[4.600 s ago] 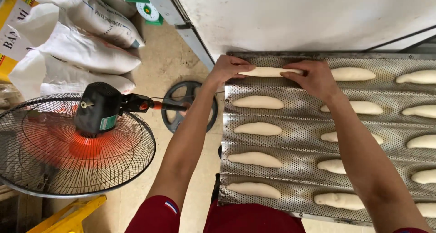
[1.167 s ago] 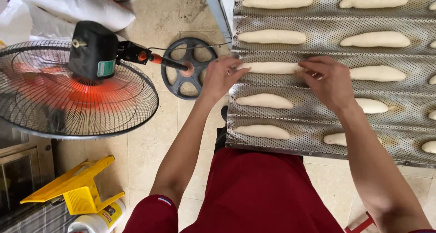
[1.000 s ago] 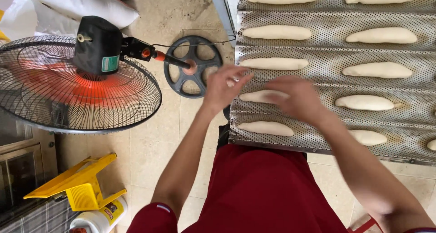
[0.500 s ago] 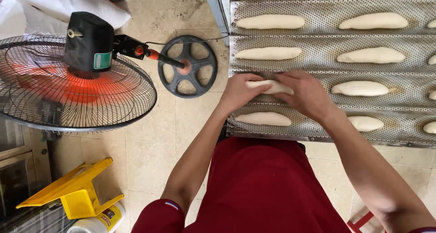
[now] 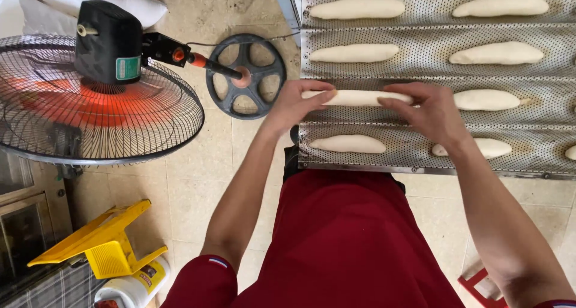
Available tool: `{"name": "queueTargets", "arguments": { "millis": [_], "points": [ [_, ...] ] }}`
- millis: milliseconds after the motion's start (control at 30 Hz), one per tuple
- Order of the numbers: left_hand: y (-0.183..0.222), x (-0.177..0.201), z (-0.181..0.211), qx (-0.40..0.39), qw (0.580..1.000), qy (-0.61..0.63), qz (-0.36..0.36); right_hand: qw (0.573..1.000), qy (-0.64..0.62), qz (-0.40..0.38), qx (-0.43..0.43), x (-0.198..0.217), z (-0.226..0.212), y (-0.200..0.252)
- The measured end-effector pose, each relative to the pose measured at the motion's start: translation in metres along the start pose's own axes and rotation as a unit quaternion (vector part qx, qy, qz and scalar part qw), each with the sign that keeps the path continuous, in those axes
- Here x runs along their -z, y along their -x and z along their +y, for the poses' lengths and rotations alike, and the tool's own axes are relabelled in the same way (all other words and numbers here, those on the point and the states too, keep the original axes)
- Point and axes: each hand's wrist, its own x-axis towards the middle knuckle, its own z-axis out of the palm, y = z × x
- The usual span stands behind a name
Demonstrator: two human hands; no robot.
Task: Placing shaped bread dough pieces onto metal baking trays.
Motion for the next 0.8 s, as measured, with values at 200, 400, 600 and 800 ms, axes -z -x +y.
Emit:
{"name": "queueTargets", "arguments": {
  "millis": [200,400,600,800],
  "points": [
    [0.011,-0.005,0.002,0.002,0.954,-0.268,0.131,0.968,0.156,0.099,0.169,0.001,0.034,0.003],
    [0.031,-0.012,0.005,-0.043,0.923,-0.307,0.229,0.962,0.156,0.088,0.207,0.007,0.028,0.009],
    [0.075,-0.024,-0.004,-0.031,0.976,-0.118,0.182,0.942,0.151,0.006,0.299,-0.056,-0.006,0.034],
    [0.097,-0.036,-0.018,-0.06,0.98,-0.122,0.143,0.908,0.251,-0.039,0.333,-0.108,-0.018,0.027]
  ]
}}
